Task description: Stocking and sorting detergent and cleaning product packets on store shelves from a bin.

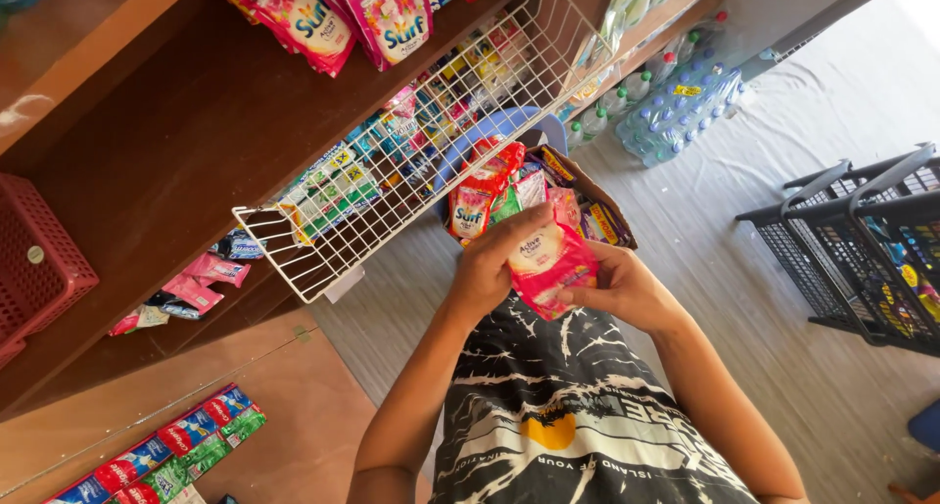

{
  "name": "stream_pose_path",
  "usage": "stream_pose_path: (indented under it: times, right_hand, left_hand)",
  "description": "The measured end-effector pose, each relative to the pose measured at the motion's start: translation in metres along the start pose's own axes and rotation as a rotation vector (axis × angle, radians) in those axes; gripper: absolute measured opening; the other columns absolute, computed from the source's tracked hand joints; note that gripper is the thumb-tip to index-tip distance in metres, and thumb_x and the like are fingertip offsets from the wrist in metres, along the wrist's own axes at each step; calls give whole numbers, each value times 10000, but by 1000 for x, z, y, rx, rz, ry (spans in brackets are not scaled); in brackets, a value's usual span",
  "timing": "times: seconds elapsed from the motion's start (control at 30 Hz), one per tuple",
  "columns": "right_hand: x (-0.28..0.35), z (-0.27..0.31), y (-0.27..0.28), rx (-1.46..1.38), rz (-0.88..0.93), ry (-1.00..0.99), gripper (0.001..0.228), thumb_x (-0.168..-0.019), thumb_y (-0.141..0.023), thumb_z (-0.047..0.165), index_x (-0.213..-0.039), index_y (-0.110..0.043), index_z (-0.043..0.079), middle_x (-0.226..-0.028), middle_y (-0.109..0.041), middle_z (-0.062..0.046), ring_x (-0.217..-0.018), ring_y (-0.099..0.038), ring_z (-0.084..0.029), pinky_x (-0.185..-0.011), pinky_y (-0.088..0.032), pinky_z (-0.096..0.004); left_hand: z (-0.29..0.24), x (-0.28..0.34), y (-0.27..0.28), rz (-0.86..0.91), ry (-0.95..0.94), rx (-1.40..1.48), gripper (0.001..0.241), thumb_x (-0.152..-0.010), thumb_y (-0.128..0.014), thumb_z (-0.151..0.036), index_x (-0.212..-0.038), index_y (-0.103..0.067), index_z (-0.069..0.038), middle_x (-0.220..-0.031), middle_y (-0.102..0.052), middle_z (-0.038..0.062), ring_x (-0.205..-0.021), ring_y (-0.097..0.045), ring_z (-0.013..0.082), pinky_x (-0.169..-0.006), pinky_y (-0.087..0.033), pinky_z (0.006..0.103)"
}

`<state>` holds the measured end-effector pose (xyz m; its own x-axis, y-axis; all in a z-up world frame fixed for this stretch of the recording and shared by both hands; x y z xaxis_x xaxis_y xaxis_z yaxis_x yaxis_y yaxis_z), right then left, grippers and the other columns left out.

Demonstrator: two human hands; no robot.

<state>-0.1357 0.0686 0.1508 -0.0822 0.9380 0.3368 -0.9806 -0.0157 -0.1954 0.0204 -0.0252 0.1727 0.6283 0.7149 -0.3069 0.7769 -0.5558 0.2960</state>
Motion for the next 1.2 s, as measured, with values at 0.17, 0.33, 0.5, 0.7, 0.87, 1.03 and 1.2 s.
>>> stream_pose_path:
  times: [0.17,0.33,0.5,0.7,0.87,1.03,1.2]
  right_hand:
    - [-10,-43,4,63,116,-25,399,-827,-821,80,-1196,-677,31,-1046,-752,37,-933,-644,-32,-848,-555,-257]
    - [-19,-84,17,354,41,6,225,-853,-840,131,-1044,-762,42,-875,-777,23,-799,-652,-48,-735,-552,-260]
    - [-7,-102,29,123,-11,47,168,-938,-765,115,-1064,-769,3,-922,-755,11,-830,-599,-33,-726,-519,-252]
    - [-4,-51,23,-79,-101,72,267,-950,-717,139,-1160,-708,-26,-1043,-778,-21,-928,-680,-38,-840,-568,-252]
    - [-4,-50,28,-21,-229,11,272,-958,-706,149,-1172,-706,-18,-1017,-765,-1,-881,-654,-29,-785,-564,-244]
    - [4,-58,25,63,-377,-37,268,-953,-721,156,-1162,-709,-11,-964,-756,-5,-833,-638,-29,-729,-557,-248]
    - [13,-58,25,46,-604,17,273,-910,-749,159,-1120,-663,9,-961,-741,-19,-842,-651,-48,-719,-561,-263]
  left_hand:
    - [-29,-16,7,95,-200,-138,533,-887,-594,101,-1393,-615,-66,-1413,-657,119,-1363,-629,295,-1186,-504,407]
    - [-27,-19,6,122,-192,-100,504,-903,-683,49,-1390,-615,-61,-1420,-642,119,-1371,-614,287,-1191,-494,401]
    - [8,-27,11,-88,83,168,546,-877,-698,75,-1403,-572,-3,-1517,-520,171,-1407,-519,274,-1154,-438,359]
    - [129,42,-75,75,593,543,361,-974,-540,-45,-1306,-672,3,-1231,-727,110,-1084,-678,155,-903,-557,312]
    - [142,64,-102,110,598,720,290,-1080,-520,-158,-1246,-677,20,-1187,-720,105,-1062,-664,150,-894,-545,314]
    - [135,63,-107,50,667,847,382,-1084,-445,-247,-1321,-607,5,-1294,-668,101,-1172,-628,154,-993,-511,313]
    - [115,49,-111,-37,823,1256,511,-1039,-309,-376,-1329,-569,-45,-1298,-661,80,-1185,-649,169,-1026,-529,325]
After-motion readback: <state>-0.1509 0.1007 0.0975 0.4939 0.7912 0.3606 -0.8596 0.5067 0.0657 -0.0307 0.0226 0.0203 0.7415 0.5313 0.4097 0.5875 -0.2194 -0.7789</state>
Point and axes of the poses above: each hand's wrist, its own x-axis away from the middle knuckle, its own y-axis out of the back of the hand, z = x × y, the point moved 6 cm from there along -x, towards the middle knuckle
